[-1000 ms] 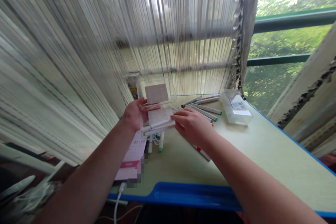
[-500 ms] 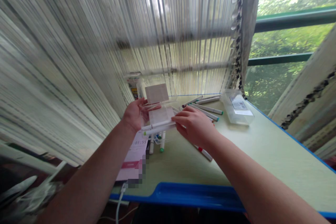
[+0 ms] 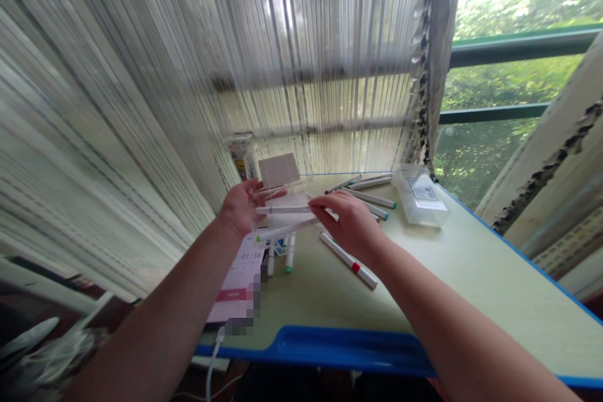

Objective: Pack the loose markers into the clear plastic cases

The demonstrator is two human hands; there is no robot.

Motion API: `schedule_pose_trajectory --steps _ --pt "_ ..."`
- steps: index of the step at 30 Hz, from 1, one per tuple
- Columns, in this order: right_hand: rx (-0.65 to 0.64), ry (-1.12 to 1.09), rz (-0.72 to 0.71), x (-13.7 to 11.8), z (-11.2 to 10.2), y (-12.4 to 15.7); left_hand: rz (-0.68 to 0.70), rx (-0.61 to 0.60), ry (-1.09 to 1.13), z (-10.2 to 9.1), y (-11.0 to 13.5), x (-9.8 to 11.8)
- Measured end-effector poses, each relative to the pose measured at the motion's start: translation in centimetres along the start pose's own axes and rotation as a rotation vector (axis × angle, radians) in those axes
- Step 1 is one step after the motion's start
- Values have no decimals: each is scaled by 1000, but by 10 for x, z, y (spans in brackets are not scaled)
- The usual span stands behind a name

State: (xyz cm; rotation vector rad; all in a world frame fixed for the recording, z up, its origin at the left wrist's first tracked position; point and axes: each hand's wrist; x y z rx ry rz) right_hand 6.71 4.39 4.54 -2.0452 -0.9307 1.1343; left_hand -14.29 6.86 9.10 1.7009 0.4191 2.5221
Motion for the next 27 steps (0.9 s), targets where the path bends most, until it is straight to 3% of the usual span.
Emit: schedule_pose_trajectory --steps 8,15,19,22,27 --pt "331 -559 376 -12 -8 -8 52 -21 63 0 -3 -1" --pt "423 -828 505 -11 -13 -14 25 -28 27 2 -2 -2" --pt "462 -800 477 -8 -10 -13 56 -24 -19 2 -4 -4" --pt "489 -659 403 -10 -9 -10 43 -2 -16 1 -7 -6" --pt "423 -124 -14 -19 -6 -1 46 108 73 1 -14 -11"
Point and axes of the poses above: each hand's wrist, its own y-axis away from the middle knuckle, its own z-axis out of the palm, x = y × z, and after that the axes turned 7 degrees about -y, right-handed
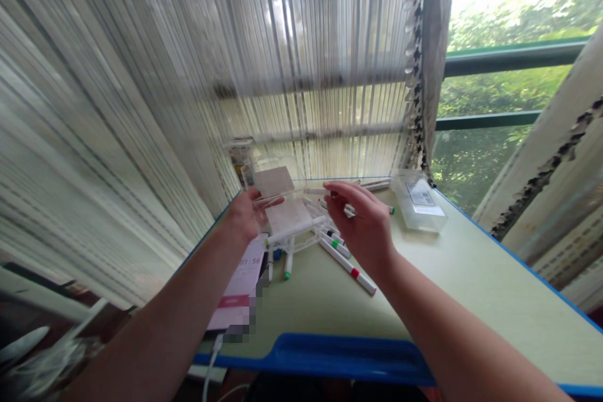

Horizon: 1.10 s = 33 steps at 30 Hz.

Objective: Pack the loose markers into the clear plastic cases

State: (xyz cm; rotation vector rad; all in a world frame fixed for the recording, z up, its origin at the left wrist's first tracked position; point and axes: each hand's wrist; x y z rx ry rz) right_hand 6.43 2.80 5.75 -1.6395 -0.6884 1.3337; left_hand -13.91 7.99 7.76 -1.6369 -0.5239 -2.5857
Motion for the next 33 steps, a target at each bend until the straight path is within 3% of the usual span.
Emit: schedule_pose_trajectory --steps 3,7,16,22,28,33 --pt "-144 144 -247 -1 4 8 -6 -11 19 0 -1 -3" --pt "-313 259 -346 4 8 15 -35 -76 -25 0 2 -1" --pt "-424 165 -380 -6 10 16 -83 -173 -63 -1 11 3" --pt "-573 97 -399 -12 17 21 -91 -185 -75 1 13 0" --pt "-653 82 -307 -5 27 28 -103 -246 -82 4 17 -1" --pt "-645 76 -253 -3 25 26 -107 -298 -62 1 17 1"
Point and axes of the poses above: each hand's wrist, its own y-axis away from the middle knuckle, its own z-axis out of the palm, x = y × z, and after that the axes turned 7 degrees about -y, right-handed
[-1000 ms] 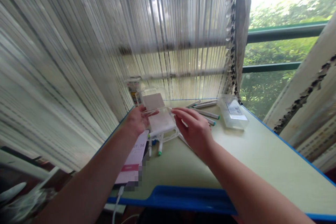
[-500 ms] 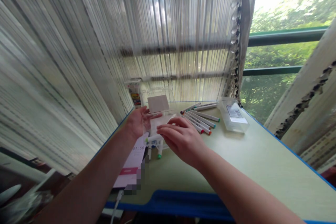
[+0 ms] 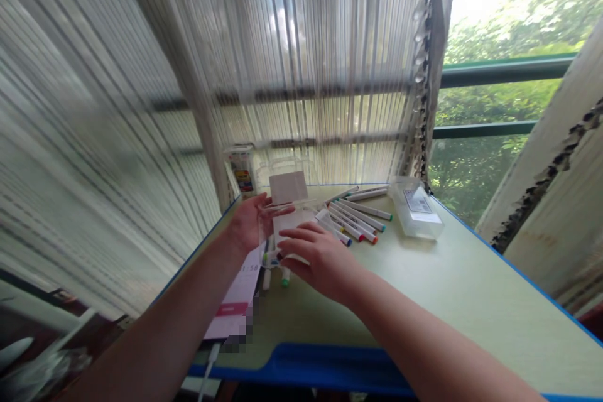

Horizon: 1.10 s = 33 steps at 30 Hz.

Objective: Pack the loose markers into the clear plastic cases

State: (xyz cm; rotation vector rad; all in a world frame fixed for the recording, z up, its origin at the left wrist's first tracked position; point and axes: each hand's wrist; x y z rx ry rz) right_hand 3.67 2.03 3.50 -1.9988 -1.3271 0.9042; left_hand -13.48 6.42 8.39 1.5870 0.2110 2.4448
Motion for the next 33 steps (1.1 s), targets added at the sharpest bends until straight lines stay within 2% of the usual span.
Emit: schedule_pose_trajectory --steps 5,15,20,27,33 --pt "68 74 99 7 -7 1 1 30 37 -1 -1 1" --pt "1 135 94 8 -12 2 -64 24 61 -4 -5 1" --pt "30 331 238 20 -20 3 -61 56 71 -2 -7 0" --pt "-5 287 289 34 -18 5 -59 48 15 -4 -9 -1" --pt "6 247 258 35 -21 3 -24 52 -45 -4 -10 -2"
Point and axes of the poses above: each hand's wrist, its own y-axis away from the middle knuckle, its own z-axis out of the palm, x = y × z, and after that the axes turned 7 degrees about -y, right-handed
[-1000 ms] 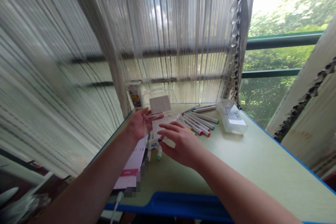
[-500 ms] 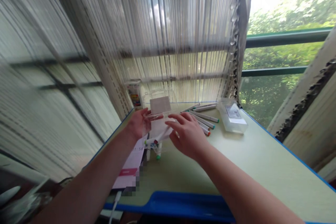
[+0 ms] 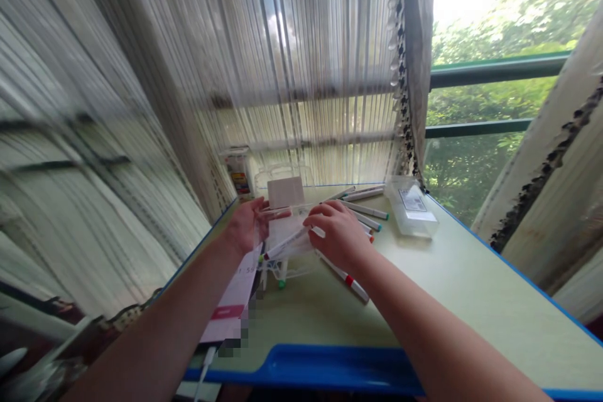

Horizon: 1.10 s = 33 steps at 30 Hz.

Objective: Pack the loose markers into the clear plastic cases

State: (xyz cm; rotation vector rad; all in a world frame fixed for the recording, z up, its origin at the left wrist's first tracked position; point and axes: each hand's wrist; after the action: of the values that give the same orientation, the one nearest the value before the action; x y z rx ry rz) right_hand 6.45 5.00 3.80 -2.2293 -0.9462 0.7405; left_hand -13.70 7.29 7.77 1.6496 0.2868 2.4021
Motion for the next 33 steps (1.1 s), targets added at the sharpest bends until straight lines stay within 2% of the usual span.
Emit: schedule_pose_trajectory --steps 6,11,14,17,21,24,28,33 --pt "62 -46 -17 0 1 1 0 39 22 -1 1 2" --pt "177 -148 -100 -4 -3 1 11 36 64 -3 -3 1" --pt "237 -224 -89 -3 -5 0 9 22 107 -4 -5 1" --pt "234 -363 33 -2 -5 -1 13 27 134 -3 -5 1" --pt "226 -619 314 -6 -8 -2 0 67 103 -2 -3 2" --pt "258 -840 474 -11 -12 -5 13 73 107 -1 -3 3" --pt "229 -1060 615 -13 -18 -8 32 66 136 -1 -2 3" --pt "81 -1159 683 -13 -19 -9 9 60 125 1 -1 4"
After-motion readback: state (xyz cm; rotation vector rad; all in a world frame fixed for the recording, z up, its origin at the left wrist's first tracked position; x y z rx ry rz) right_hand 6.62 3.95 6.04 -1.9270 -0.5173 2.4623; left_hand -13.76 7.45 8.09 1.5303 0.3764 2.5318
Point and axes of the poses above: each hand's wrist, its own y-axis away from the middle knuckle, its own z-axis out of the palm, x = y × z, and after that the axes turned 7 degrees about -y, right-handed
